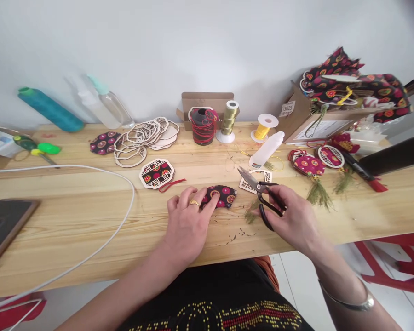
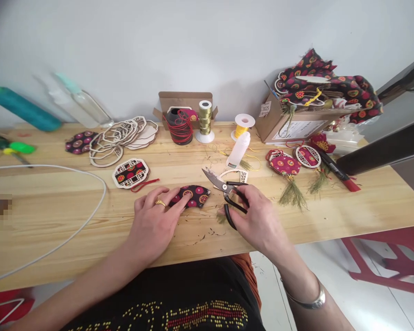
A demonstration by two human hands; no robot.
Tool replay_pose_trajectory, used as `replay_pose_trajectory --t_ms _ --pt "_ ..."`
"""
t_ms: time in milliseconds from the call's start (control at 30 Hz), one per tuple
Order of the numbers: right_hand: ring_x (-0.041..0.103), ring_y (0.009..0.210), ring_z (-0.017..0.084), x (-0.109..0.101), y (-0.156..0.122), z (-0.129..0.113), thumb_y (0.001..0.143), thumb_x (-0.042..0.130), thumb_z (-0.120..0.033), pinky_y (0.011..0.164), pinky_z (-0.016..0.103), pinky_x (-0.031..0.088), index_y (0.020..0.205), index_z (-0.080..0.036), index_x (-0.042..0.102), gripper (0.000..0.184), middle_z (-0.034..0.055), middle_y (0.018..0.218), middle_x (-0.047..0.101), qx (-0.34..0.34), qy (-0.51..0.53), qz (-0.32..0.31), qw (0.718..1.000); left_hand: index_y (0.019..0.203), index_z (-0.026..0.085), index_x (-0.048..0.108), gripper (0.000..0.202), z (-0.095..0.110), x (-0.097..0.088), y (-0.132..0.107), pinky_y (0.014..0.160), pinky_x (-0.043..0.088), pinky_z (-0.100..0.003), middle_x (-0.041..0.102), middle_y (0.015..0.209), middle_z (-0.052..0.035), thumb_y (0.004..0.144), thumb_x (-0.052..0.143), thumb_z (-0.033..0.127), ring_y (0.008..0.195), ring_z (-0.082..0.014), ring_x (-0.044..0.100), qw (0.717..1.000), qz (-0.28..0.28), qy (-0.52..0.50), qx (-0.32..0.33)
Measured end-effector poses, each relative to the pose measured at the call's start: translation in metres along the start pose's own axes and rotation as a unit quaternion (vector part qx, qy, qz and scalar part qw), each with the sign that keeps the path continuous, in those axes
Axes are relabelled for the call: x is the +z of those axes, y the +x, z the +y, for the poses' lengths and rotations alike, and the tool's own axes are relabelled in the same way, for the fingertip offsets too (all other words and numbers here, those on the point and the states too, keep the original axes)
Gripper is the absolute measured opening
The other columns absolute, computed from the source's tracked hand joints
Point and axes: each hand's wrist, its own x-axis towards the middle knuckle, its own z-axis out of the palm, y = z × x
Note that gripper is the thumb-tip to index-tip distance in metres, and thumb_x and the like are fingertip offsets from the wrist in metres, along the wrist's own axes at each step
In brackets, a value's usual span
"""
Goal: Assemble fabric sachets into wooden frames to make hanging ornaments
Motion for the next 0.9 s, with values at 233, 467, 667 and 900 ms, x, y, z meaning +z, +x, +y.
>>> replay_pose_trajectory --t_ms 233,467,667,900 --pt "0.062 0.073 0.021 -0.019 -0.022 0.004 0.077 0.063 -0.041 0.061 0.032 0.048 0.098 -0.015 0.062 0.034 0.008 0.085 0.065 -0.064 -0.133 -0.047 0.988 0.122 0.03 0.064 0.046 0.003 0.001 0.0 0.083 0.036 -0.049 0.058 0.128 -0.0143 0.087 0.047 0.006 0.113 -0.0347 0.045 1.0 -0.016 0.009 0.011" --pt "0.06 0.063 0.02 -0.016 -0.021 0.001 0.079 0.059 -0.04 0.052 0.03 0.038 0.081 -0.015 0.063 0.025 0.005 0.068 0.061 -0.133 -0.306 -0.045 0.942 0.122 0.031 0.064 0.046 0.003 0.001 0.0 0.082 0.038 -0.05 0.054 0.129 -0.0155 0.089 0.043 0.007 0.114 -0.0344 0.043 0.999 -0.035 0.024 0.022" --pt "0.059 0.058 0.018 -0.012 -0.021 0.001 0.084 0.054 -0.042 0.05 0.029 0.033 0.074 -0.016 0.062 0.029 0.0033 0.062 0.059 -0.178 -0.355 -0.034 0.917 0.123 0.029 0.064 0.044 0.002 0.001 0.0 0.087 0.039 -0.05 0.054 0.128 -0.0151 0.089 0.043 0.008 0.115 -0.0327 0.043 0.998 -0.036 0.029 0.034" --pt "0.058 0.055 0.018 -0.01 -0.023 -0.002 0.087 0.052 -0.04 0.049 0.029 0.033 0.07 -0.016 0.061 0.03 0.0033 0.059 0.058 -0.197 -0.374 -0.022 0.906 0.125 0.027 0.062 0.045 0.001 0.001 0.002 0.088 0.039 -0.048 0.056 0.127 -0.0177 0.09 0.042 0.008 0.115 -0.0322 0.047 0.997 -0.04 0.039 0.05"
